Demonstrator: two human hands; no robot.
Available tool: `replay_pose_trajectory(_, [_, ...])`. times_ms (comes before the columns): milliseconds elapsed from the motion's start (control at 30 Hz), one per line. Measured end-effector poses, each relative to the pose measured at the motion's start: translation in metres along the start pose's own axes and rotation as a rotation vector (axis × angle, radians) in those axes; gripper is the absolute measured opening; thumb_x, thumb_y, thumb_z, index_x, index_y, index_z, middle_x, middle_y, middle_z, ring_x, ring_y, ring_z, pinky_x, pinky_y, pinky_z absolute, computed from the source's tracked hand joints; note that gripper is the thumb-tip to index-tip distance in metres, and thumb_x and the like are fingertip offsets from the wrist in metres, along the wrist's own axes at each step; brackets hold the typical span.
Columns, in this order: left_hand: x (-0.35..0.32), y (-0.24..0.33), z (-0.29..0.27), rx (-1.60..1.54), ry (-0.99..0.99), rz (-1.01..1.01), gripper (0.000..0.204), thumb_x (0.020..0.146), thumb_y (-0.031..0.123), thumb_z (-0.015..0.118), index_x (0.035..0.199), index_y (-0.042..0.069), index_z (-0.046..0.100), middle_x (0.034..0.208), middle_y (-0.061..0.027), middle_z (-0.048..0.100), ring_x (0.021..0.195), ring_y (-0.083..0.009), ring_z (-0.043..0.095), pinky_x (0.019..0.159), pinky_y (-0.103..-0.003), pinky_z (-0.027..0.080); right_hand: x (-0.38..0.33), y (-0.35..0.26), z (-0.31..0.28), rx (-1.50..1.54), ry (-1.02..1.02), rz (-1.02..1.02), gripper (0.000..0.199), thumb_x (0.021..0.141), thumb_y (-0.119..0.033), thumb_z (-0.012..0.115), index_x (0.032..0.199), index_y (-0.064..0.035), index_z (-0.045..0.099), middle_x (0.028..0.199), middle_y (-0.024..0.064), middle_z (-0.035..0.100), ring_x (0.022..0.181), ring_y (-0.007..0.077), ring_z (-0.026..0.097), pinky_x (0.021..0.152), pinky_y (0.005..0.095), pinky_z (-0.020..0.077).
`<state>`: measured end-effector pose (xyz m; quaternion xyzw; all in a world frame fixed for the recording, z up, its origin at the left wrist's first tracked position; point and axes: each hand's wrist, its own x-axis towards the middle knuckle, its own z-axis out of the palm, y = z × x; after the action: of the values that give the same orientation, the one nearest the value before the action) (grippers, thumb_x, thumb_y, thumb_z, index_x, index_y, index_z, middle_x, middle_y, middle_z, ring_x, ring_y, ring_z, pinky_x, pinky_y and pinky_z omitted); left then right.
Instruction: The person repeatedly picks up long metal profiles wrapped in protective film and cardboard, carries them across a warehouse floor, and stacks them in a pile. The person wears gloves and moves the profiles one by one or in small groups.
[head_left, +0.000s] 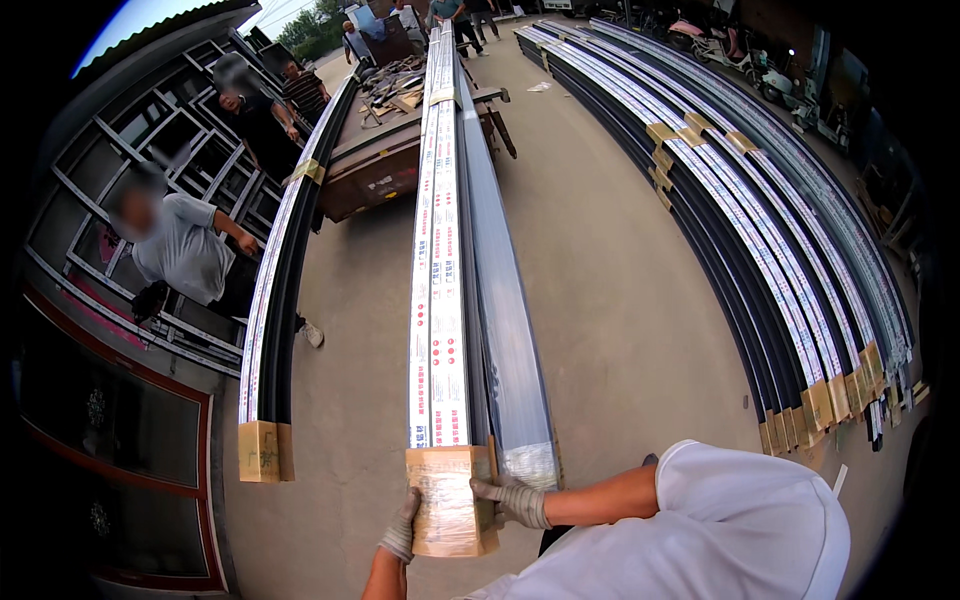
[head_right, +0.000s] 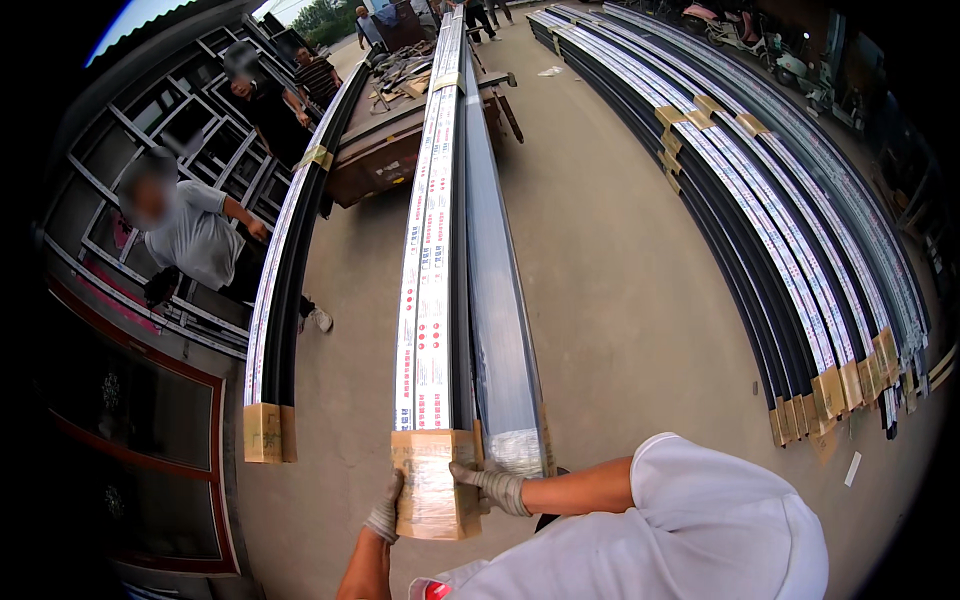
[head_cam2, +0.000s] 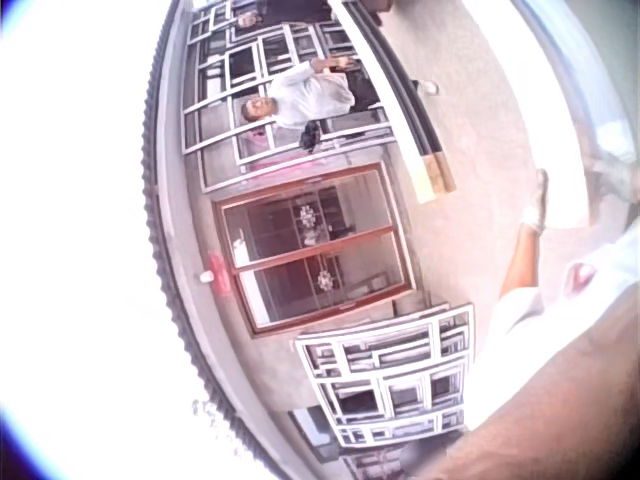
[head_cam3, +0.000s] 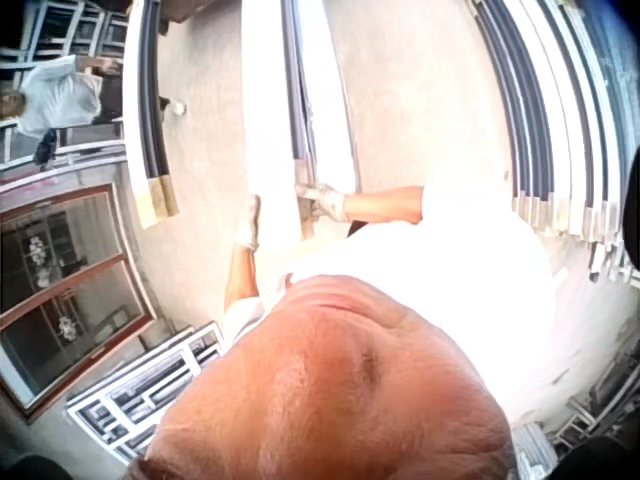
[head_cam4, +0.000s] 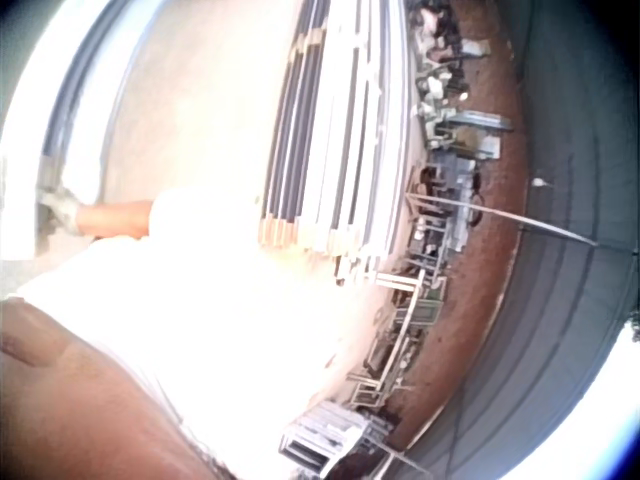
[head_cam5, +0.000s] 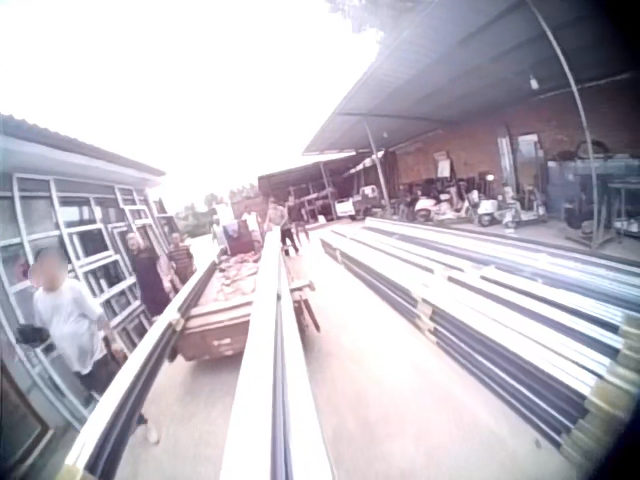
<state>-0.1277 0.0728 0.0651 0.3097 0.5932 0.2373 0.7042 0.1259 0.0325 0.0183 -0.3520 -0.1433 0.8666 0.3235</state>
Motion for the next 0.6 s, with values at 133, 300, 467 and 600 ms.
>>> replay_pose_trajectory(133, [-0.003,0.006,0.001,0.033,-0.009,0.005,0.081,0.087,0.062,0.063,0.142,0.005,0.044,0.128,-0.0118,0.061,0.110,-0.0221,0.064,0.093,-0.036,0.054,0.002,0.002,0.016,-0.055,0.117,-0.026,0.096,0.076,-0.058,0.079,0.144,-0.0037,0.039,0.143,0.0184,0.047,0.130,0.0349,0.047,0.104,0.0554,0.0416])
replay_pose_trajectory(300, [-0.015,0.010,0.012,0.027,-0.041,0.023,0.082,0.089,0.059,0.063,0.145,0.003,0.040,0.131,-0.0140,0.059,0.113,-0.0234,0.062,0.095,-0.037,0.053,0.010,0.017,0.021,-0.059,0.196,-0.106,0.100,0.073,-0.058,0.082,0.146,-0.0077,0.036,0.137,0.0133,0.053,0.124,0.0267,0.054,0.099,0.0448,0.0478])
replay_pose_trajectory(467, [-0.010,0.007,0.001,-0.115,-0.170,0.070,0.076,0.091,0.051,0.064,0.143,0.002,0.040,0.133,-0.0152,0.057,0.116,-0.0268,0.060,0.098,-0.040,0.052,0.017,0.031,0.041,-0.011,0.323,-0.332,0.094,0.074,-0.054,0.083,0.140,-0.0010,0.042,0.130,0.0146,0.059,0.118,0.0237,0.057,0.097,0.0374,0.0475])
replay_pose_trajectory(600, [-0.012,0.010,-0.007,-0.142,-0.262,0.054,0.073,0.092,0.049,0.064,0.142,0.002,0.041,0.133,-0.0161,0.057,0.118,-0.0289,0.059,0.100,-0.042,0.051,0.013,0.037,0.060,0.049,0.396,-0.390,0.098,0.072,-0.055,0.084,0.138,0.0017,0.039,0.127,0.0172,0.057,0.118,0.0268,0.056,0.099,0.0404,0.0463])
